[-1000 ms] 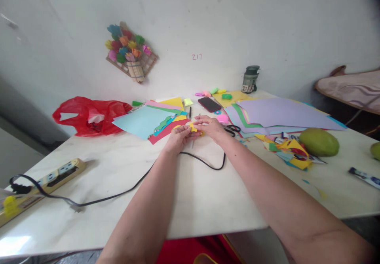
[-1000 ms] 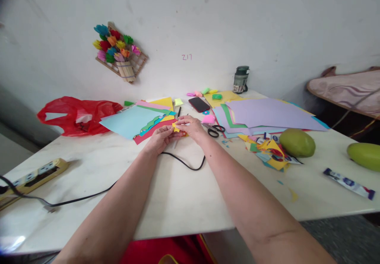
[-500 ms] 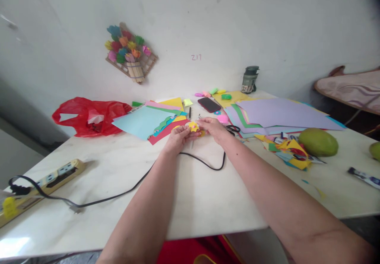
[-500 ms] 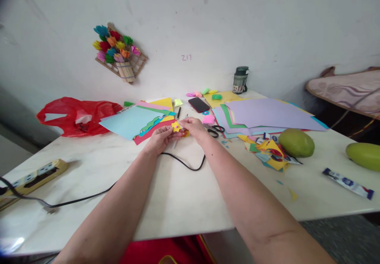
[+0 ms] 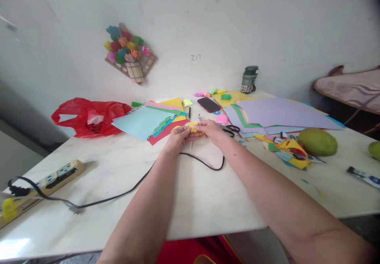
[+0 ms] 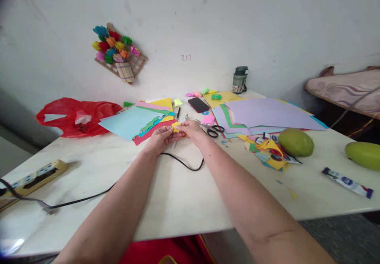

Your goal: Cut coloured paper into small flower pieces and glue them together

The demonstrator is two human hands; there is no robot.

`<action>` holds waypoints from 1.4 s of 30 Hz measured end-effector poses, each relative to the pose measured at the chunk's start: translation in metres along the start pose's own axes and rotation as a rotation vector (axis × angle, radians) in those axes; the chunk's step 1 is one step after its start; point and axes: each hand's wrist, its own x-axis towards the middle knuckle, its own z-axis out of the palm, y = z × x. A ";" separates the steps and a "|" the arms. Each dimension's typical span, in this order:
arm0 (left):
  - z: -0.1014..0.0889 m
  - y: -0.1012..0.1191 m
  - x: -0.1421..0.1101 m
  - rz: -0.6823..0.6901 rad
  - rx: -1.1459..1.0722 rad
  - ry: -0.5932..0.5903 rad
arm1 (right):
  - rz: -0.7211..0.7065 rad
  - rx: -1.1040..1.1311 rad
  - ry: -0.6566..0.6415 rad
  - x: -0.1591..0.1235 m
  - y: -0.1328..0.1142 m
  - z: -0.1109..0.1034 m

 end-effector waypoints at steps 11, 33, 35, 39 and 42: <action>-0.001 -0.001 0.001 -0.001 -0.002 -0.003 | 0.030 0.033 0.064 -0.006 -0.008 0.005; -0.002 -0.002 0.000 -0.022 0.038 0.006 | 0.025 -0.034 0.035 0.001 0.001 0.001; -0.001 -0.002 0.000 -0.017 0.033 0.021 | 0.022 -0.025 0.033 0.001 0.001 0.001; -0.001 -0.002 0.000 -0.012 0.033 0.033 | 0.035 -0.019 0.029 0.001 0.000 0.001; -0.001 -0.002 0.000 -0.012 0.023 0.033 | 0.026 -0.021 0.005 0.001 0.000 -0.001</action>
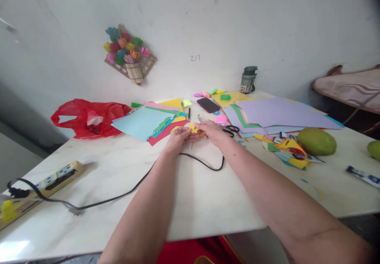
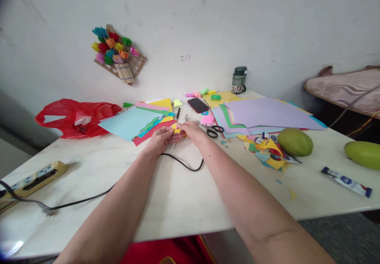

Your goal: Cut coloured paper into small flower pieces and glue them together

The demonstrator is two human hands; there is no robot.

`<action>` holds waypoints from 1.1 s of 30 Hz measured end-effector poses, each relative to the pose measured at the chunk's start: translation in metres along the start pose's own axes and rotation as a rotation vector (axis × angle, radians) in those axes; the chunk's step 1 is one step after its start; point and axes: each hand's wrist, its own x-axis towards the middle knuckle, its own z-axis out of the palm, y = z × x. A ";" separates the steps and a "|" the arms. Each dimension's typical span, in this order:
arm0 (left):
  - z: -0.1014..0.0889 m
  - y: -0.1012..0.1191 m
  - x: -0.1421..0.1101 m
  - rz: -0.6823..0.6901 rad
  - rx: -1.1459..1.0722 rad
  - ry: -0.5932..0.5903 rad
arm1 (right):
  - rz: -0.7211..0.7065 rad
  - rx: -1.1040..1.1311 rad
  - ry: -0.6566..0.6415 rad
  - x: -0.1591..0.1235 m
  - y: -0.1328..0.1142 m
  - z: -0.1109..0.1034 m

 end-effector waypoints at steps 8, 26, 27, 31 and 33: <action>0.002 0.002 -0.001 -0.011 0.012 -0.001 | 0.003 0.017 -0.013 -0.003 -0.001 0.001; 0.001 0.002 -0.001 -0.036 0.021 -0.015 | 0.042 0.011 0.024 -0.005 -0.004 0.004; 0.001 0.002 -0.001 -0.032 0.023 -0.016 | 0.046 0.008 0.023 -0.005 -0.004 0.004; 0.001 0.002 -0.001 -0.024 0.026 -0.017 | 0.039 -0.007 0.012 -0.004 -0.003 0.001; 0.001 0.002 -0.001 -0.021 0.032 -0.009 | 0.033 0.004 0.006 -0.002 -0.001 0.000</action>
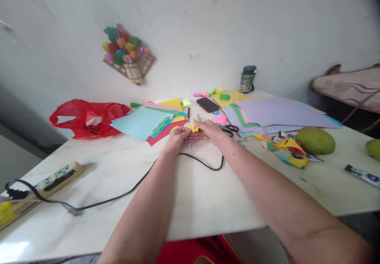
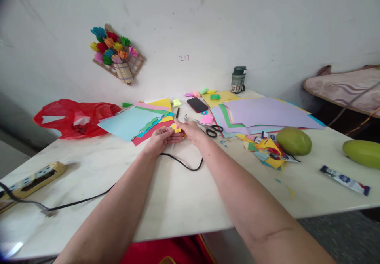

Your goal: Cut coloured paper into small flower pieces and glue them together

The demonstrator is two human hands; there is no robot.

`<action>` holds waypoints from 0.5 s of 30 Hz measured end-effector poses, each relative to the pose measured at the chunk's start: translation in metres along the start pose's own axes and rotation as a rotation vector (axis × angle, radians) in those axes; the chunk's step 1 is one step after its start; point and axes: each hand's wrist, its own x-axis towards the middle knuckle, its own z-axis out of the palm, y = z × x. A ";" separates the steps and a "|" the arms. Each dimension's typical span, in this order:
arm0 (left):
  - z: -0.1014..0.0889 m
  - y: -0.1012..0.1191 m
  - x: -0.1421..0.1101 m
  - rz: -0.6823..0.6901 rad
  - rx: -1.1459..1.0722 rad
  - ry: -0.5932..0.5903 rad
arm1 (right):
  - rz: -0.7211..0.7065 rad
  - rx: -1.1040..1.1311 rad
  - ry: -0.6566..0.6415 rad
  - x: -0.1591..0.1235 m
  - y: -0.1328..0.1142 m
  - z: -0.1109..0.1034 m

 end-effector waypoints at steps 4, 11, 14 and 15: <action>0.000 -0.001 0.001 0.021 0.002 0.032 | -0.016 0.014 -0.010 0.002 0.001 -0.002; -0.001 -0.001 0.000 0.045 0.032 0.048 | -0.030 -0.010 0.011 -0.004 -0.005 0.002; 0.000 0.000 -0.001 0.047 0.045 0.039 | -0.024 0.027 0.028 -0.005 -0.006 0.005; 0.000 0.000 -0.001 0.047 0.049 0.038 | -0.024 0.035 0.034 -0.005 -0.006 0.005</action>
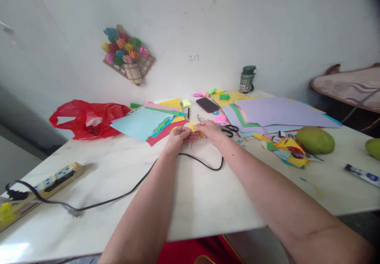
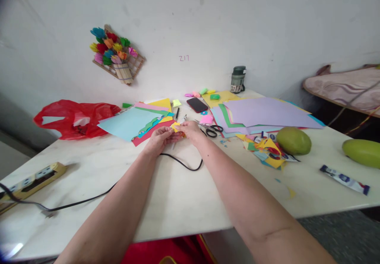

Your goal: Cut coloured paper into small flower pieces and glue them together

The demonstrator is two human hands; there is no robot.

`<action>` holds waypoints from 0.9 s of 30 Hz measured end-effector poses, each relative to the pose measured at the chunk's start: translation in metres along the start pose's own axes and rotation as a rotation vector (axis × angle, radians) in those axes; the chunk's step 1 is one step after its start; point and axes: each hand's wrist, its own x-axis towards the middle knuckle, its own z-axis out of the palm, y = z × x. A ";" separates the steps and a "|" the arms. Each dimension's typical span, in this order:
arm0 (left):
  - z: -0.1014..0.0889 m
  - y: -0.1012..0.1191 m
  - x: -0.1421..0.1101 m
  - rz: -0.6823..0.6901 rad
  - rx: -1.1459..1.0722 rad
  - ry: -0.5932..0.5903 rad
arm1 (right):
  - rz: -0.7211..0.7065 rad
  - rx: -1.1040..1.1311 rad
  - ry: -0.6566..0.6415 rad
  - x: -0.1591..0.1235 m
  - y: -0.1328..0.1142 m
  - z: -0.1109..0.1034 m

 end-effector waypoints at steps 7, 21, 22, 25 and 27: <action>0.001 0.000 0.000 -0.006 0.009 0.005 | 0.000 0.019 0.009 0.001 0.001 0.000; -0.003 -0.002 0.002 0.027 0.002 0.012 | 0.009 0.036 -0.047 0.008 0.009 -0.007; -0.003 -0.002 0.001 0.028 0.005 0.015 | 0.002 0.023 -0.046 0.007 0.008 -0.006; -0.002 -0.002 0.000 0.031 0.019 0.014 | -0.010 -0.001 -0.036 0.005 0.006 -0.005; -0.001 -0.002 0.000 0.030 0.031 0.004 | -0.002 -0.002 -0.014 0.004 0.005 -0.004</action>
